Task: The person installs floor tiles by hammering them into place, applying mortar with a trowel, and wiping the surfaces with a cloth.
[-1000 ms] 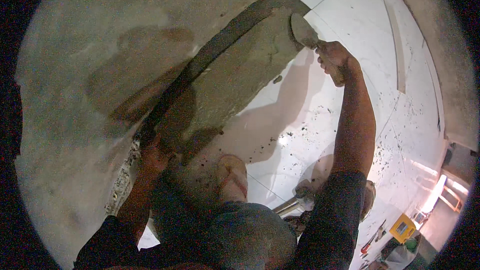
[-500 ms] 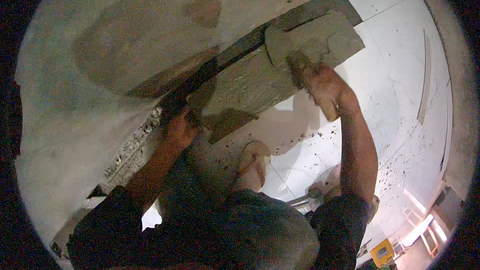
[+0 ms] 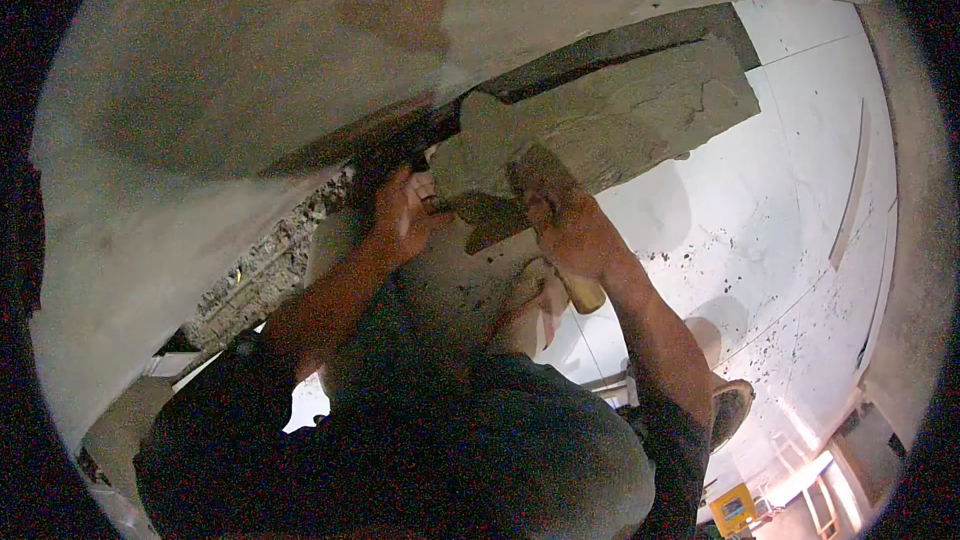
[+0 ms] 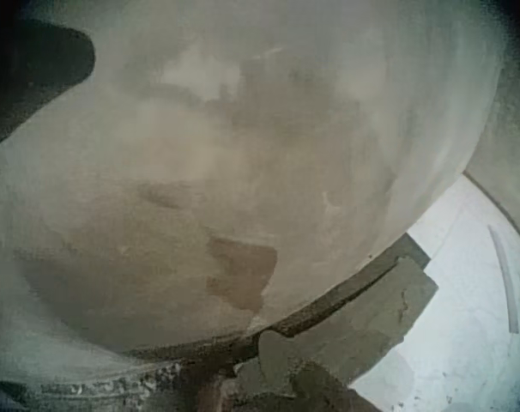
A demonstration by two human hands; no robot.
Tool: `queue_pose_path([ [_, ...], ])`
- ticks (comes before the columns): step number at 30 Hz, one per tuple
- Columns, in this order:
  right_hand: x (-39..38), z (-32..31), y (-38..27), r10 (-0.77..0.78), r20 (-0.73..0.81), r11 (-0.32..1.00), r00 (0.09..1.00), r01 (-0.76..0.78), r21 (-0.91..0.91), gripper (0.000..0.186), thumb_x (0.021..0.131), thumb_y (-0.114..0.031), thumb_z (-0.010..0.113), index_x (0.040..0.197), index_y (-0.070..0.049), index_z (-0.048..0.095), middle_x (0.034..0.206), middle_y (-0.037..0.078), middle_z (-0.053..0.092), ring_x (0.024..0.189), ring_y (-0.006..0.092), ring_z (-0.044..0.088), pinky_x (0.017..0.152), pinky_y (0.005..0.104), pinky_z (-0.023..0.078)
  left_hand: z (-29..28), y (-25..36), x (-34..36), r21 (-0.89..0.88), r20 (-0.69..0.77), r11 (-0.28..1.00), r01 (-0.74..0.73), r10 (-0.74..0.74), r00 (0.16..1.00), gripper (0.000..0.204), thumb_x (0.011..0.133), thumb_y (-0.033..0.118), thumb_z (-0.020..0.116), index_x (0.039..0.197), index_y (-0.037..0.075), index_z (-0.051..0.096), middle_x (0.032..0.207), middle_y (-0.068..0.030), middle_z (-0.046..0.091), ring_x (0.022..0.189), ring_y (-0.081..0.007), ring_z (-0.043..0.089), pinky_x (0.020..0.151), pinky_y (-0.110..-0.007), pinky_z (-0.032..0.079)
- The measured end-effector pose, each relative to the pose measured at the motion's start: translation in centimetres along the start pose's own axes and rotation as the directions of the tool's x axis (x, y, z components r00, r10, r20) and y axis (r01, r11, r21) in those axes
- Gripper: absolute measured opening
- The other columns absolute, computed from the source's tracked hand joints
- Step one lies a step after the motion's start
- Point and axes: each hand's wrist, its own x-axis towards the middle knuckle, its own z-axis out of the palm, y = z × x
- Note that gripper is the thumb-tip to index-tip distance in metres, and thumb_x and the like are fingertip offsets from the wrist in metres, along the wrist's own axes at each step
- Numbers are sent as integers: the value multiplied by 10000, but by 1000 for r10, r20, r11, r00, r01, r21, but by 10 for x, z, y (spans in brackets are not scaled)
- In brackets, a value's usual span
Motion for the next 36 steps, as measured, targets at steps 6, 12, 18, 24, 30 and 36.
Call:
queue_pose_path([
  [6,-12,-39,-37,372,662,625,651,-703,340,363,941,-304,526,1023,41,605,789,176,616,708,236,646,644,342,501,3,9,-2,-176,-17,984,1,-4,1000,535,901,542,466,1120,62,554,1058,-107,615,932,-300,592,762,-471,498],
  [12,-49,-64,-45,385,413,727,825,-547,415,341,847,-213,685,1084,20,606,841,164,620,669,221,611,639,319,497,6,9,-5,-47,53,998,-49,51,997,573,938,478,428,1195,-31,489,1121,-186,526,1025,-325,547,929,-514,419],
  [18,-54,-96,-53,266,540,939,798,-341,42,382,724,-204,761,1078,-121,640,799,95,587,703,286,607,615,379,505,-5,12,2,-59,153,998,-8,17,988,542,872,515,537,1134,41,541,1097,-130,596,915,-323,600,842,-500,469],
  [24,-54,-91,-66,191,577,969,794,-57,-242,405,718,-191,734,1103,-150,616,834,71,537,791,253,556,671,391,449,-2,16,1,-95,172,995,-8,24,985,586,868,549,517,1155,39,546,1136,-121,589,988,-326,575,901,-522,435],
  [30,-93,-64,-72,318,578,939,752,-167,-299,348,797,-164,583,1138,-116,532,891,123,526,843,302,528,702,444,421,-2,22,0,-85,210,996,23,-5,978,609,862,566,515,1160,35,532,1110,-122,582,1023,-334,552,924,-536,422],
  [36,-111,-34,-82,273,630,890,727,-439,120,274,829,-181,674,1034,-9,615,937,152,641,811,324,605,732,395,528,0,23,-4,-115,339,993,2,37,940,539,878,545,500,1073,47,567,1073,-120,598,978,-319,568,885,-536,447],
])
